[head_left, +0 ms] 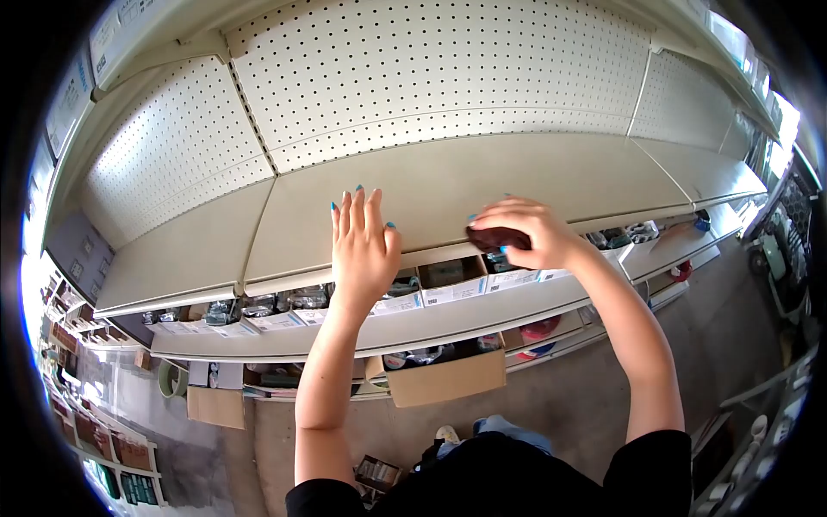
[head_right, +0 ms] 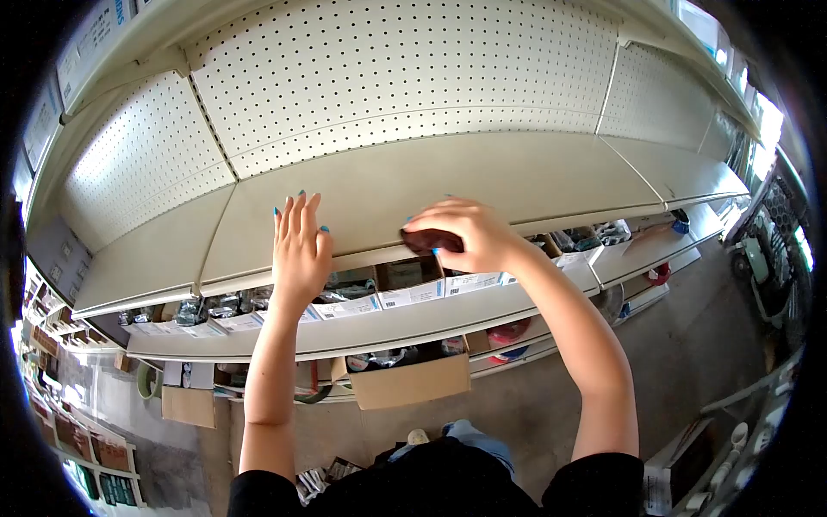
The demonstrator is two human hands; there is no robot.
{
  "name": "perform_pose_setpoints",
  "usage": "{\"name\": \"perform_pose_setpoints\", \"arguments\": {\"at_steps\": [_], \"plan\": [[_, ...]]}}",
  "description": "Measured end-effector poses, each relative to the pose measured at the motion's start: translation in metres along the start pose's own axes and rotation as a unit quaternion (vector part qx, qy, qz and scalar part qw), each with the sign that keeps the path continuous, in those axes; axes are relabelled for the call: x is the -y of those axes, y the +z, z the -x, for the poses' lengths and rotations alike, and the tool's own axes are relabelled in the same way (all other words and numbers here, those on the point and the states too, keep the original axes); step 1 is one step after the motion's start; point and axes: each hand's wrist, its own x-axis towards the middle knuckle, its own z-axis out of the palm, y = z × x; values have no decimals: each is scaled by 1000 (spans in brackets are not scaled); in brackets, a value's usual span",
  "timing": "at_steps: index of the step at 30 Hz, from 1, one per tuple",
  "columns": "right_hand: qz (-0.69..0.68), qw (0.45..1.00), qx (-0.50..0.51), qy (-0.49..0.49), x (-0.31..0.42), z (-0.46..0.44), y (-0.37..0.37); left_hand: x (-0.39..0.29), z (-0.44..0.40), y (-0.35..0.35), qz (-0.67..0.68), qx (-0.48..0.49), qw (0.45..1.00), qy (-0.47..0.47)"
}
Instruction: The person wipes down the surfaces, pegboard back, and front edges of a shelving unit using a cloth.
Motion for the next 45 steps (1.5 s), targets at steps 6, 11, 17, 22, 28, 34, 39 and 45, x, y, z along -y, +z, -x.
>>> {"name": "perform_pose_setpoints", "arguments": {"at_steps": [6,11,17,22,28,34,39,45], "plan": [[226,964,-139,32,-2,32,-10,-6,-1,6,-77,-26,996,30],[286,927,-245,0,5,15,29,-10,-3,8,-87,-23,996,24],[226,947,-226,-21,60,-57,100,-2,-5,4,4,8,999,-33],[193,962,-191,-6,70,-70,113,12,-4,-7,105,36,990,-84],[191,958,-209,-56,55,-47,87,8,-3,-4,46,41,996,-67],[246,946,-212,-22,13,13,32,1,-4,2,-5,30,996,-87],[179,937,-300,-5,-13,50,-7,-8,-9,7,-49,22,993,-108],[274,904,-316,92,-42,75,-54,-4,-5,9,-74,24,992,-98]]}}
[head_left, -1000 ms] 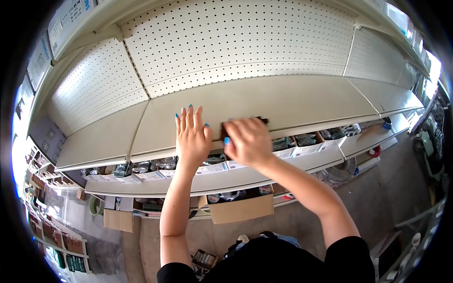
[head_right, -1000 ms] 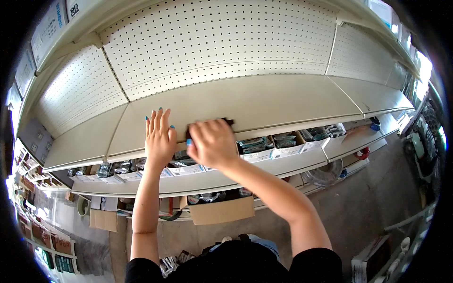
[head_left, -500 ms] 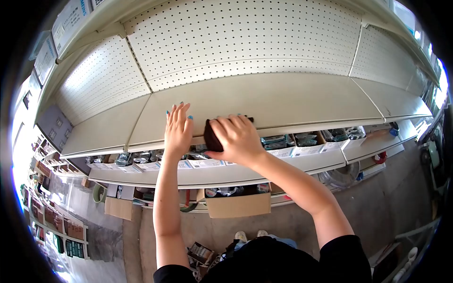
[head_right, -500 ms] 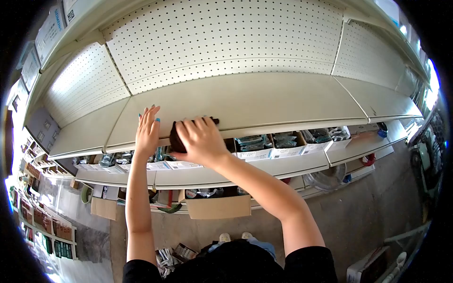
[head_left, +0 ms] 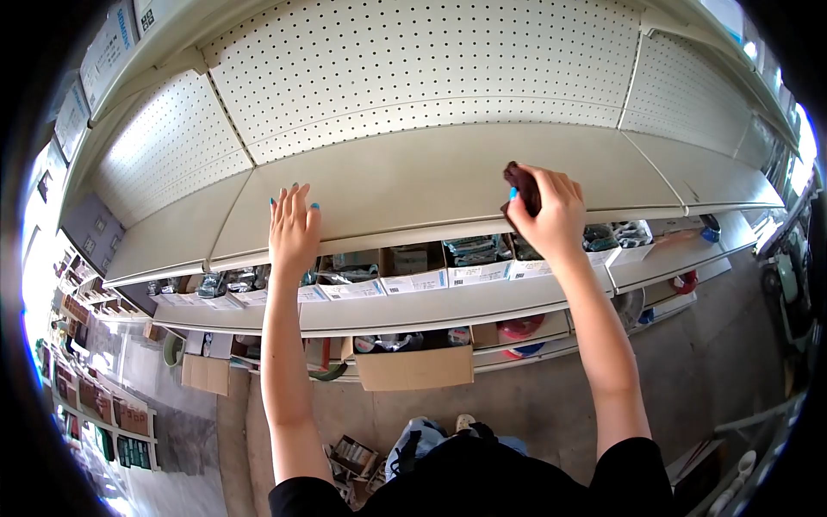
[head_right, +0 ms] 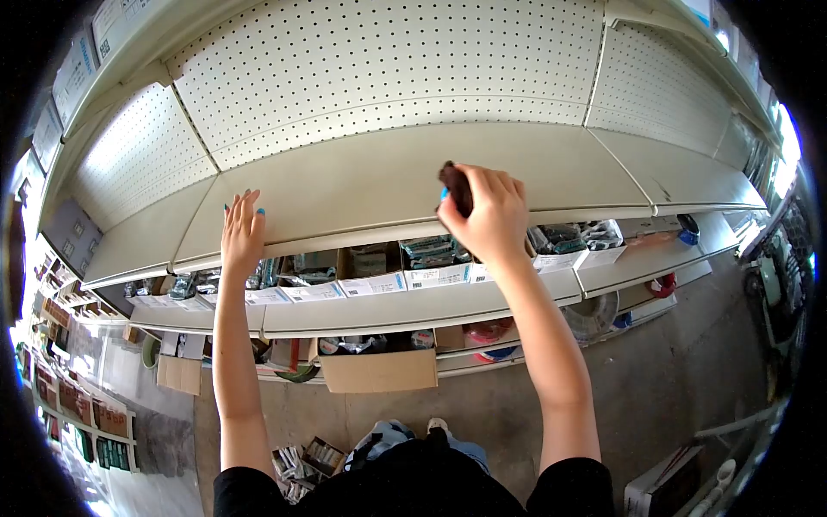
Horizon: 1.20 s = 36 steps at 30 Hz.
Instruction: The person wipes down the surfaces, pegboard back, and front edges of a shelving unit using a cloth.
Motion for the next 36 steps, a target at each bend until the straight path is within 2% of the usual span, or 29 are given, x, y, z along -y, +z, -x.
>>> {"name": "perform_pose_setpoints", "arguments": {"at_steps": [4,6,12,16,18,20,24,26,32,36], "plan": [[31,999,16,-3,0,17,8,0,-2,3,-13,5,1000,6],[45,998,-14,-33,18,16,20,1,-2,5,-14,10,1000,9],[-7,998,24,-50,113,6,71,1,0,0,13,15,999,41],[-73,994,-5,-86,178,-4,110,7,1,-3,74,19,995,70],[-87,993,30,-69,197,-5,118,13,1,-8,127,28,989,77],[-90,992,60,-67,204,-5,119,24,1,-6,123,28,987,95],[-112,989,43,-87,194,-5,110,9,4,-16,128,31,985,112],[-93,989,-12,-114,177,-4,107,10,5,-15,107,16,985,134],[41,998,-14,-54,102,9,57,17,12,-18,39,-34,981,188],[69,998,-8,-6,90,14,44,50,13,-31,-5,-35,986,162]]}}
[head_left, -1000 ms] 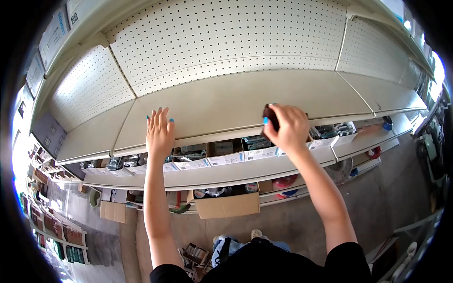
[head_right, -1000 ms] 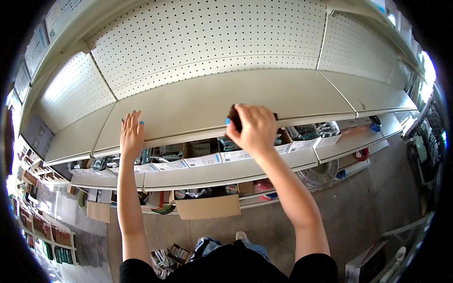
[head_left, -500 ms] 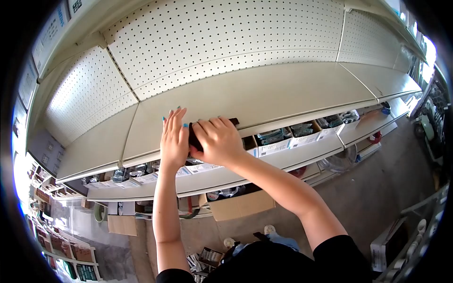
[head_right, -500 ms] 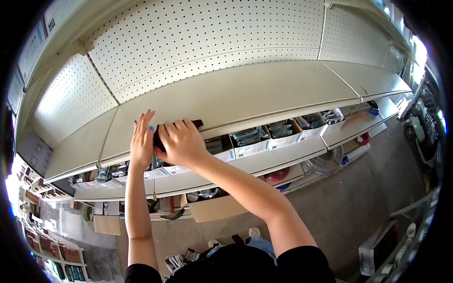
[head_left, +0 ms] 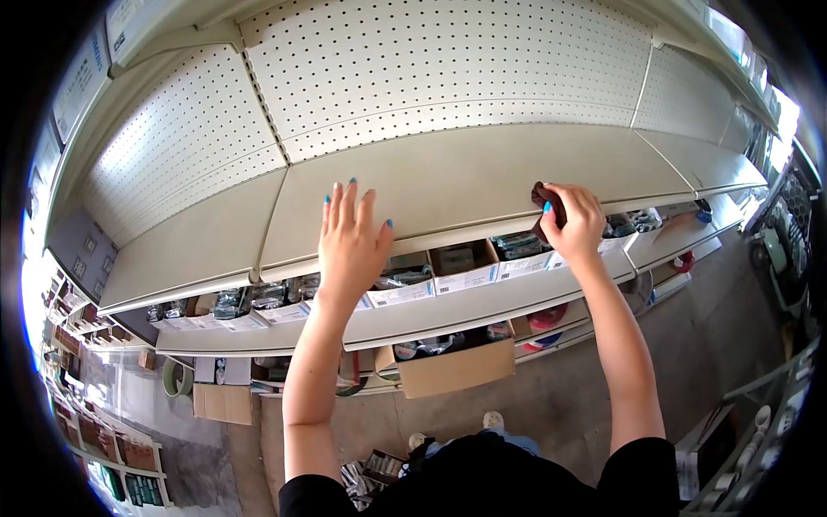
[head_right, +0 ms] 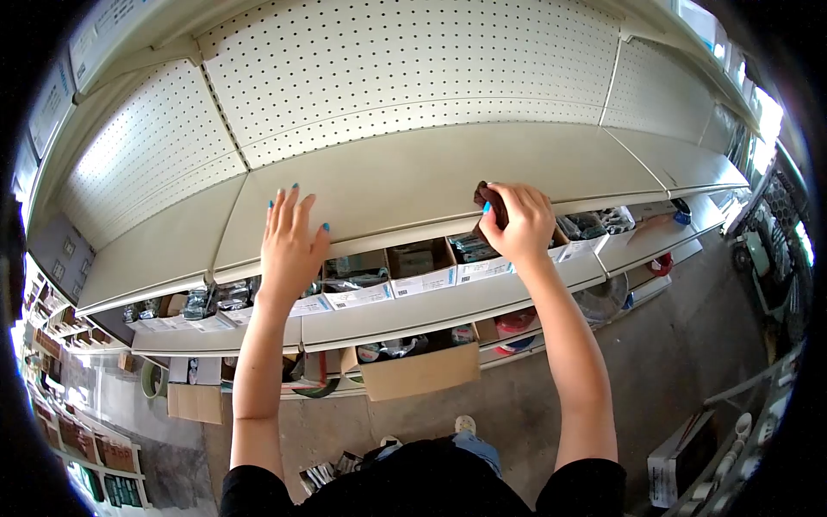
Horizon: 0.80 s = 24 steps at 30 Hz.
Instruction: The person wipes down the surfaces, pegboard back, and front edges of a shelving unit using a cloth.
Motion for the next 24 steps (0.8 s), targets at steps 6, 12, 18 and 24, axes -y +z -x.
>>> {"name": "perform_pose_setpoints", "arguments": {"at_steps": [6,12,18,24], "plan": [[31,999,-27,35,27,-3,17,65,12,-18,-72,-12,996,-52],[-3,1000,-23,5,100,-15,43,105,20,-22,39,55,990,-121],[-65,997,-21,-39,194,-27,79,101,23,-20,-25,30,998,-49],[-108,993,9,-50,266,-35,105,107,25,-11,-10,-43,999,-27]]}}
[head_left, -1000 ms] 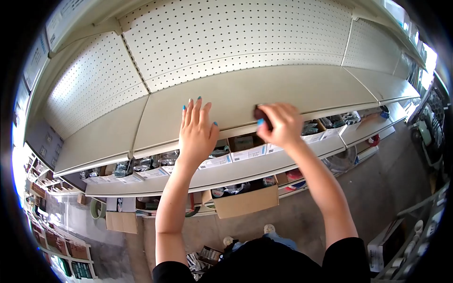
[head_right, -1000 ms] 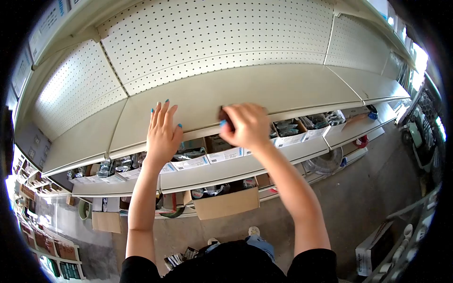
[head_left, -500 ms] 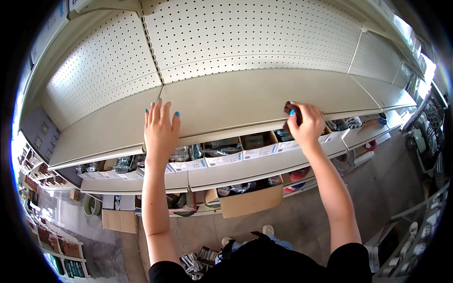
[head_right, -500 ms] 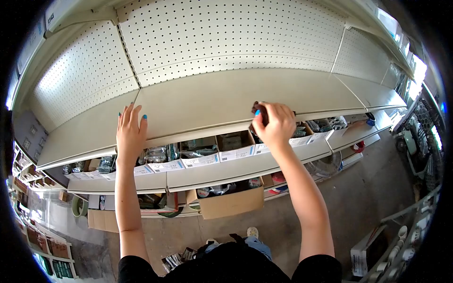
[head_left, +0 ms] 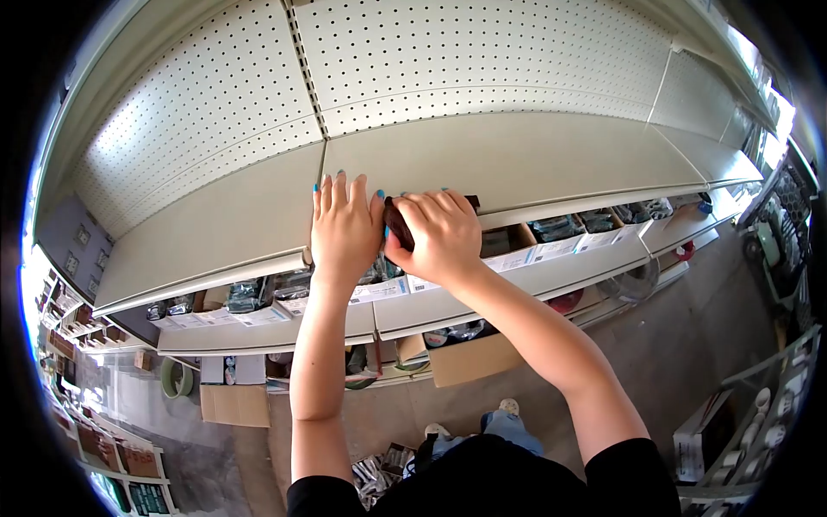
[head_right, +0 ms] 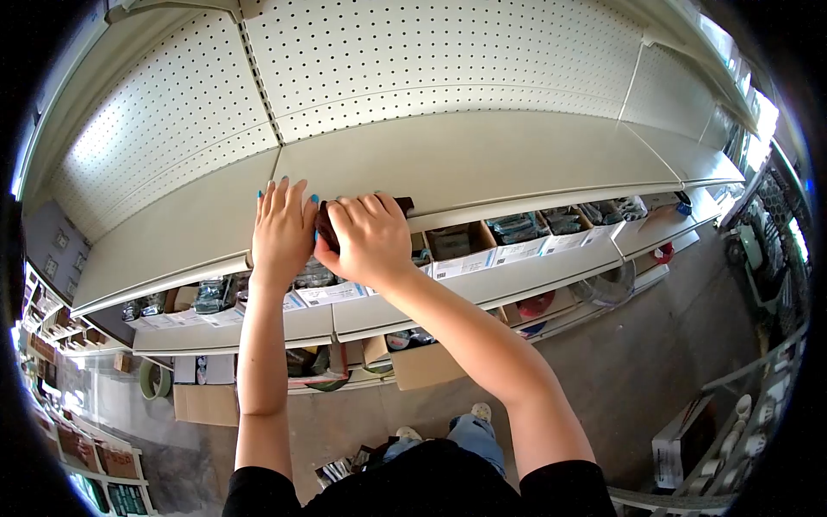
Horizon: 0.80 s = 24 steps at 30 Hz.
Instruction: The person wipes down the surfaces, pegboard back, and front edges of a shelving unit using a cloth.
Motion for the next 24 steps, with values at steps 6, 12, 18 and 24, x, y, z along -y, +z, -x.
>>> {"name": "perform_pose_setpoints", "arguments": {"at_steps": [6,12,18,24], "plan": [[-12,999,31,-33,-11,0,-12,2,0,-1,1,16,1000,-15],[24,999,-2,-44,-81,16,-51,1,0,-2,-24,56,998,-33],[92,995,22,34,-154,40,-107,-5,-2,-6,-14,95,994,-55],[105,994,17,12,-139,35,-96,-5,-2,-2,13,47,997,-51]]}}
